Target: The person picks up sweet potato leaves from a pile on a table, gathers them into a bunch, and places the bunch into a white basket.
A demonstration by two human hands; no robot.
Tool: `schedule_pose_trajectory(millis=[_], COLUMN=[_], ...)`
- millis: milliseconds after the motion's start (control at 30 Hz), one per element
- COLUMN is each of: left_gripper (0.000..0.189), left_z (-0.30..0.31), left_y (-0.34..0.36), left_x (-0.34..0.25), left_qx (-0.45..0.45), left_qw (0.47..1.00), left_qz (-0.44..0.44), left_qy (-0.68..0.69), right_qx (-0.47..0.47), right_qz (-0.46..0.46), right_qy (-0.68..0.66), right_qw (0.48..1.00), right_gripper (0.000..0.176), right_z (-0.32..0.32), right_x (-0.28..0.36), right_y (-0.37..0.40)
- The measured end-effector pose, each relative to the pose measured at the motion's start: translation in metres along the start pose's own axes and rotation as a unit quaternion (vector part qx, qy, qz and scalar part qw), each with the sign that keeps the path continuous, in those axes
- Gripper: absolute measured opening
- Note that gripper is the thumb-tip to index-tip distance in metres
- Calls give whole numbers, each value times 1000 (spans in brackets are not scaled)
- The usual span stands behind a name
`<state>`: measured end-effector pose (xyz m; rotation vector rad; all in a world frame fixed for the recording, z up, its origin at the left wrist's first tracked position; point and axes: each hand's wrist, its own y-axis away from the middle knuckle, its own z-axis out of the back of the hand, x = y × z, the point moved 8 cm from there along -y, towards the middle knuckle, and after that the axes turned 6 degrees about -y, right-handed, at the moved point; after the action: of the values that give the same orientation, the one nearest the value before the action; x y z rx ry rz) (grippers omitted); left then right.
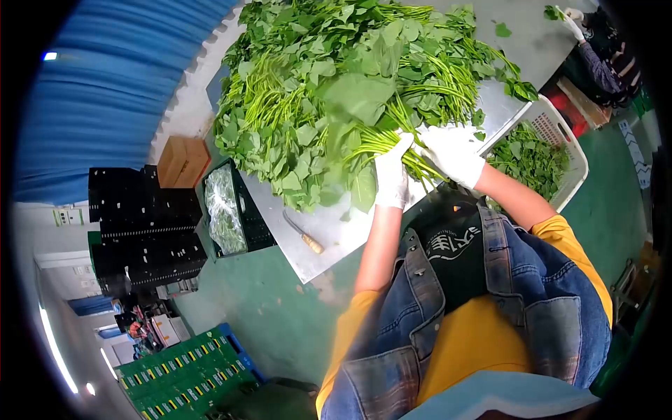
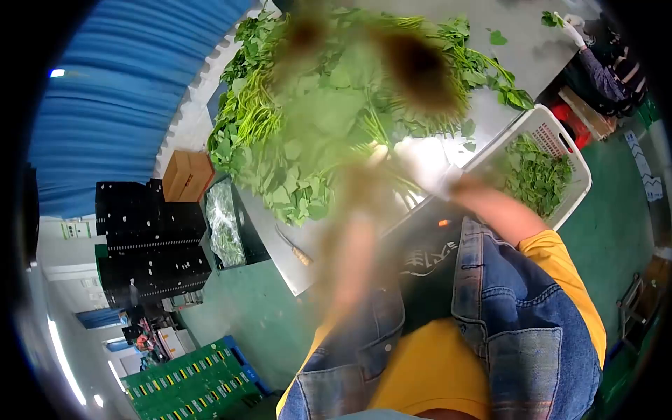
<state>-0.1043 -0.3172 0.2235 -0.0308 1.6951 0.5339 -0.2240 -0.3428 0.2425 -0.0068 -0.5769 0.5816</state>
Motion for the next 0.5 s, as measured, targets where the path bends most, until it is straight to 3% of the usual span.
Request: schedule_pose_trajectory(millis=[33, 100, 200, 267, 300, 333, 400, 467, 500], left_gripper=[21, 21, 20, 19, 18, 18, 12, 13, 14], left_z=[-1, -10, -11, -8, 3, 12, 30, 48, 55], left_y=[-6, -25, -31, -31, -36, -39, -49, -62, -68], left_x=[9, 38, 55, 57, 47, 36, 43, 49, 55], left_qx=[5, 67, 112, 109, 62, 14, -20, -15, -2], left_qw=[1000, 979, 972, 973, 996, 991, 961, 972, 987], left_qz=[1, 22, 73, 67, -25, -118, -186, -169, -132], left_qy=[-3, 189, 195, 194, 63, -69, -203, -161, -89], right_qx=[17, -14, -74, -125, -133, -99, -160, -236, -188], right_qz=[-8, 9, 35, -9, -106, -206, -257, -275, -243], right_qy=[14, -25, -28, -183, -270, -467, -627, -642, -661], right_qw=[1000, 1000, 996, 975, 948, 854, 718, 676, 685], right_gripper=[14, 16, 20, 19, 16, 11, 11, 14, 14], right_z=[-2, -10, 4, 20, 23, 15, 10, 19, 24], right_x=[-1, -14, -7, -12, -25, -39, -72, -98, -95], right_y=[1, 8, 10, 12, 16, 22, 29, 34, 30])
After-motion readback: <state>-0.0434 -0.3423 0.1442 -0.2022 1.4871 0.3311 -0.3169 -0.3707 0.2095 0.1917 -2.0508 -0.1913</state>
